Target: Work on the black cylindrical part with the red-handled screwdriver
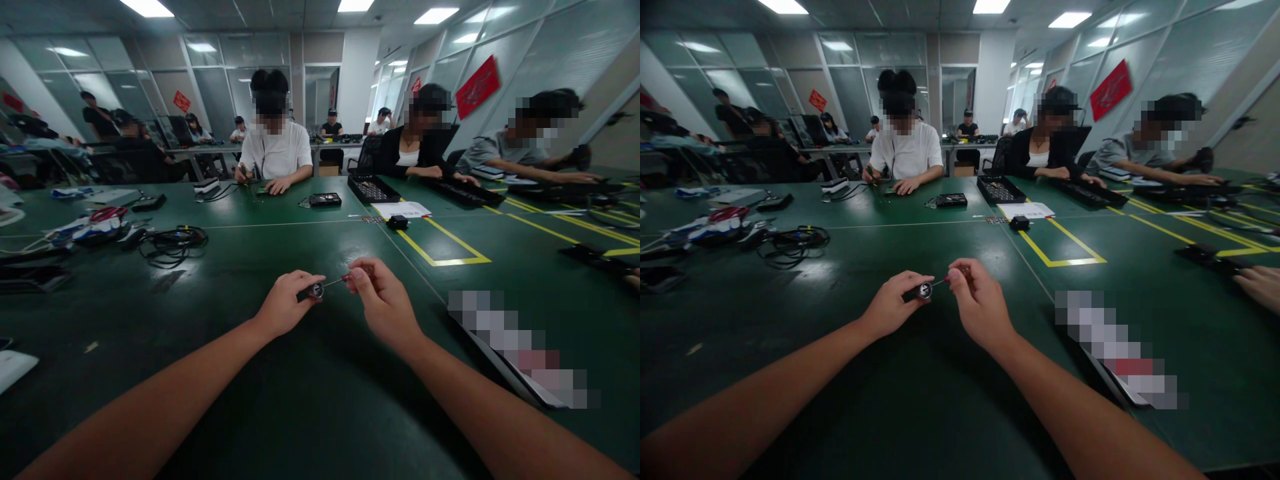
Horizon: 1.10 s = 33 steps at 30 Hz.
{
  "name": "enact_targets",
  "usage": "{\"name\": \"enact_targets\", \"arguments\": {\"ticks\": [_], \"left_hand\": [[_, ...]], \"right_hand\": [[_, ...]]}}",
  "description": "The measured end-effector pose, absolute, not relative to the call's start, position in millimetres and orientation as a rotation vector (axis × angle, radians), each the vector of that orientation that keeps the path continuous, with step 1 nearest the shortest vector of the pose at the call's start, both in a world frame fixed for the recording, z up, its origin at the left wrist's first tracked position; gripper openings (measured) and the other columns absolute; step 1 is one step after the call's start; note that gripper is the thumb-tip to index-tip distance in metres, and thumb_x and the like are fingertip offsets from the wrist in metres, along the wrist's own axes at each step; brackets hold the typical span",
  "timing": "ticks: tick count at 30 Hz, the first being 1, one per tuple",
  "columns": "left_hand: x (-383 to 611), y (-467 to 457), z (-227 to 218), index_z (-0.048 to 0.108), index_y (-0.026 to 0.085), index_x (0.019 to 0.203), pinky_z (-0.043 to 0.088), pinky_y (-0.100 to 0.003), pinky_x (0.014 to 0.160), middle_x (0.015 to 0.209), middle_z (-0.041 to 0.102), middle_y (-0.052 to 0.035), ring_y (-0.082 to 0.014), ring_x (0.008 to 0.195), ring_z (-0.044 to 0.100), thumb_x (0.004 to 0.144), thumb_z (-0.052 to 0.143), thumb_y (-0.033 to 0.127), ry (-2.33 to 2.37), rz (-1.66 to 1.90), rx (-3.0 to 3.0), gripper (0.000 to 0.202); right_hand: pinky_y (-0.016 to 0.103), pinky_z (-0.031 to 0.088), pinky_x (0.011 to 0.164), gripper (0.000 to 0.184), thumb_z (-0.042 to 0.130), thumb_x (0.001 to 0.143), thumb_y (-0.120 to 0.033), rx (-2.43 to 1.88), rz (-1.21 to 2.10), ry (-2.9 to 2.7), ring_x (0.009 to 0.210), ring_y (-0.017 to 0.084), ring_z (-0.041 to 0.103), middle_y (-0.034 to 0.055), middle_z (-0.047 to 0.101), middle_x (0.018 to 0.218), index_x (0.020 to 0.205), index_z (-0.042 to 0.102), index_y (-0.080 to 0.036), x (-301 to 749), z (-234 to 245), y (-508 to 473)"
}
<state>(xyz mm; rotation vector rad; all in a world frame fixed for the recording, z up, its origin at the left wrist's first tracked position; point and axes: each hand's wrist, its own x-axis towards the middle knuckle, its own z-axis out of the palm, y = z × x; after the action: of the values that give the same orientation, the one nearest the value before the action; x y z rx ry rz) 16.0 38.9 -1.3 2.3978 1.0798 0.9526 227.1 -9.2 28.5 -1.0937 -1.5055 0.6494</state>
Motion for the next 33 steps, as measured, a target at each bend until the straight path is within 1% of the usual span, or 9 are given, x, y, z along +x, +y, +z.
{"name": "enact_targets", "arguments": {"ticks": [3,7,9,13,17,20,26,29,33], "left_hand": [[15.5,39.7,-2.5,0.068,0.026,0.129,0.047,-0.043,0.096,0.116,0.071,-0.0049,-0.0237,0.109,0.065,0.087,0.075,0.015,1.070,0.937,2.429,0.045],[15.8,40.5,-3.6,0.068,0.028,0.129,0.046,-0.044,0.097,0.116,0.071,-0.0045,-0.0242,0.109,0.065,0.087,0.075,0.015,1.082,0.919,2.456,0.044],[16.2,40.7,-3.6,0.068,0.027,0.128,0.047,-0.044,0.097,0.116,0.071,-0.0049,-0.0241,0.108,0.065,0.087,0.075,0.015,1.081,0.909,2.436,0.044],[16.1,40.9,-3.3,0.068,0.027,0.129,0.047,-0.043,0.097,0.115,0.072,-0.0056,-0.0243,0.108,0.065,0.086,0.075,0.015,1.095,0.917,2.378,0.045],[15.6,41.2,-3.6,0.068,0.027,0.129,0.047,-0.043,0.098,0.116,0.071,-0.0059,-0.0242,0.110,0.065,0.086,0.075,0.015,1.086,0.922,2.354,0.046],[15.6,41.3,-3.5,0.068,0.027,0.129,0.048,-0.043,0.098,0.115,0.071,-0.0058,-0.0241,0.109,0.065,0.086,0.075,0.015,1.084,0.912,2.365,0.046],[15.3,42.0,-3.7,0.069,0.026,0.127,0.048,-0.043,0.098,0.114,0.071,-0.0059,-0.0230,0.108,0.065,0.085,0.075,0.013,1.065,0.938,2.317,0.044],[14.2,43.2,-5.5,0.069,0.025,0.126,0.050,-0.040,0.097,0.115,0.070,-0.0060,-0.0214,0.107,0.065,0.085,0.075,0.014,1.046,0.981,2.234,0.043],[13.0,44.6,-8.3,0.069,0.026,0.127,0.051,-0.040,0.098,0.117,0.069,-0.0055,-0.0214,0.108,0.065,0.086,0.074,0.017,1.040,1.004,2.204,0.042]], "right_hand": [[0.032,0.051,0.070,0.025,0.054,0.101,-0.043,-1.090,0.629,-1.571,0.077,0.019,0.068,0.0027,0.070,0.084,0.108,0.064,-0.022,226.7,31.8,-11.9],[0.031,0.047,0.065,0.021,0.048,0.103,-0.036,-1.204,0.407,-1.682,0.067,0.018,0.066,0.0007,0.068,0.075,0.099,0.063,-0.022,226.4,37.0,-15.4],[0.031,0.045,0.064,0.021,0.047,0.103,-0.036,-1.234,0.349,-1.660,0.066,0.018,0.066,0.0008,0.067,0.074,0.096,0.062,-0.022,226.9,38.0,-15.7],[0.031,0.046,0.065,0.023,0.046,0.104,-0.040,-1.228,0.374,-1.592,0.072,0.020,0.068,0.0013,0.066,0.074,0.097,0.061,-0.022,228.2,36.1,-13.6],[0.031,0.047,0.067,0.023,0.046,0.104,-0.039,-1.191,0.401,-1.593,0.074,0.020,0.068,0.0011,0.067,0.076,0.099,0.061,-0.023,228.5,34.2,-13.0],[0.030,0.046,0.066,0.021,0.047,0.104,-0.038,-1.173,0.414,-1.640,0.071,0.018,0.066,0.0004,0.067,0.077,0.101,0.061,-0.023,227.8,34.5,-14.1],[0.031,0.043,0.063,0.019,0.047,0.103,-0.035,-1.238,0.366,-1.683,0.066,0.018,0.063,0.0006,0.066,0.075,0.097,0.060,-0.023,227.6,37.6,-15.2],[0.032,0.045,0.065,0.021,0.046,0.104,-0.036,-1.260,0.367,-1.637,0.070,0.020,0.066,0.0020,0.066,0.077,0.096,0.059,-0.023,228.0,37.9,-14.5],[0.033,0.047,0.067,0.021,0.045,0.104,-0.038,-1.231,0.387,-1.574,0.075,0.021,0.067,0.0022,0.066,0.077,0.098,0.059,-0.023,227.9,36.3,-14.4]]}}
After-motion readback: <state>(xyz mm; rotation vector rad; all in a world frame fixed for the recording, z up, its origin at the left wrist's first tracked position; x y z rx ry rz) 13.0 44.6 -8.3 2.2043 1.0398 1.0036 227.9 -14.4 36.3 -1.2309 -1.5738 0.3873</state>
